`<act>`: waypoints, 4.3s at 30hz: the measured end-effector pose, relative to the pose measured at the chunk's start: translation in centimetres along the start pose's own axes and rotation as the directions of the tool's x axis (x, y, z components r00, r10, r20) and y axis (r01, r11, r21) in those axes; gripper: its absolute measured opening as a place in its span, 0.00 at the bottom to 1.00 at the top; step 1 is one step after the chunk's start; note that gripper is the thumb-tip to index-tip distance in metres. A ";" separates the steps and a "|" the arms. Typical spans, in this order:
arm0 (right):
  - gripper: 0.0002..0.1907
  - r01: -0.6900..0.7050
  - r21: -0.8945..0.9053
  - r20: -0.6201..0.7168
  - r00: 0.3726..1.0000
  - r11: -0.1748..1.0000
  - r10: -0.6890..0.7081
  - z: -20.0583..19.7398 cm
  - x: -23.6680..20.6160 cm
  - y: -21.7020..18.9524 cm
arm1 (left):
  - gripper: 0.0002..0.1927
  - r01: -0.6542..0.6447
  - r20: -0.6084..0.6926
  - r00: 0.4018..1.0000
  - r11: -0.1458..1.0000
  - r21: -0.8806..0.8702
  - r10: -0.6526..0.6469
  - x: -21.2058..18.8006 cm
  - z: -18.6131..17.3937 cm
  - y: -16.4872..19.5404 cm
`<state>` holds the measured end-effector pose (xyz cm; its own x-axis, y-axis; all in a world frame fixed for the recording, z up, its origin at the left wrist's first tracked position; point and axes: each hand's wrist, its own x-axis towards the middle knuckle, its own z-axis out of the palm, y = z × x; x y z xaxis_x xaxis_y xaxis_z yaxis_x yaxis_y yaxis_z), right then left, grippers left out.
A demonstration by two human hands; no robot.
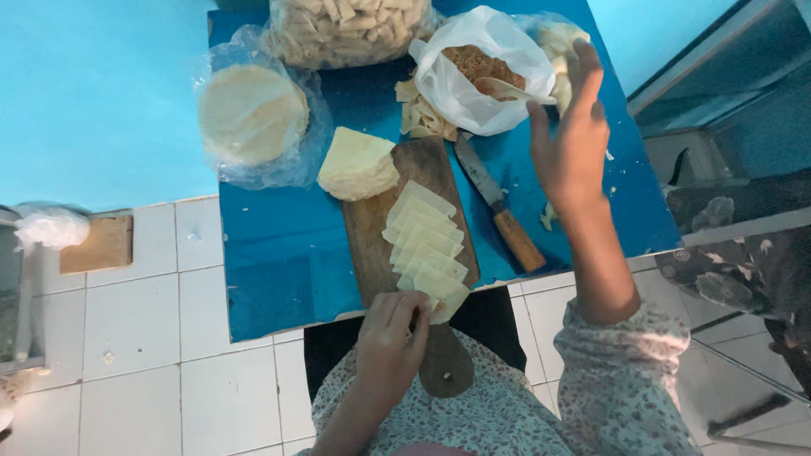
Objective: The person takes thin square wrappers one at a time, stacks them on a wooden board, and spoons brown filling from a plastic bag onto a wrapper. They fold the wrapper over the filling by hand and set the folded piece aside, repeating the cycle.
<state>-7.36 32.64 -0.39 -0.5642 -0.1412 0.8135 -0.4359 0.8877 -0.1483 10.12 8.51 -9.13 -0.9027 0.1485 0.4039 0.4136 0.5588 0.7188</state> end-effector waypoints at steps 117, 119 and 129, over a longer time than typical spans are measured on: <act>0.31 -0.315 0.587 0.618 0.769 0.746 -0.162 -2.8 -14.1 -8.2 | 0.09 -0.159 0.100 0.981 0.986 -0.057 0.164 1.4 -1.0 -2.6; 0.31 -0.339 0.556 0.641 0.756 0.758 -0.132 -3.0 -13.6 -8.4 | 0.09 -0.223 0.121 0.968 0.975 0.025 0.218 1.3 -1.0 -2.5; 0.30 -0.535 0.459 0.760 0.650 0.709 -0.001 -3.0 -13.4 -8.8 | 0.09 -0.250 0.114 0.964 0.965 0.083 0.240 1.2 -1.0 -1.8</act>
<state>6.20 28.02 -8.30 -0.8991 -0.4256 0.1021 -0.3290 0.5034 -0.7990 8.41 6.81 -9.40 -0.7844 0.3703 0.4976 0.6149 0.5698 0.5452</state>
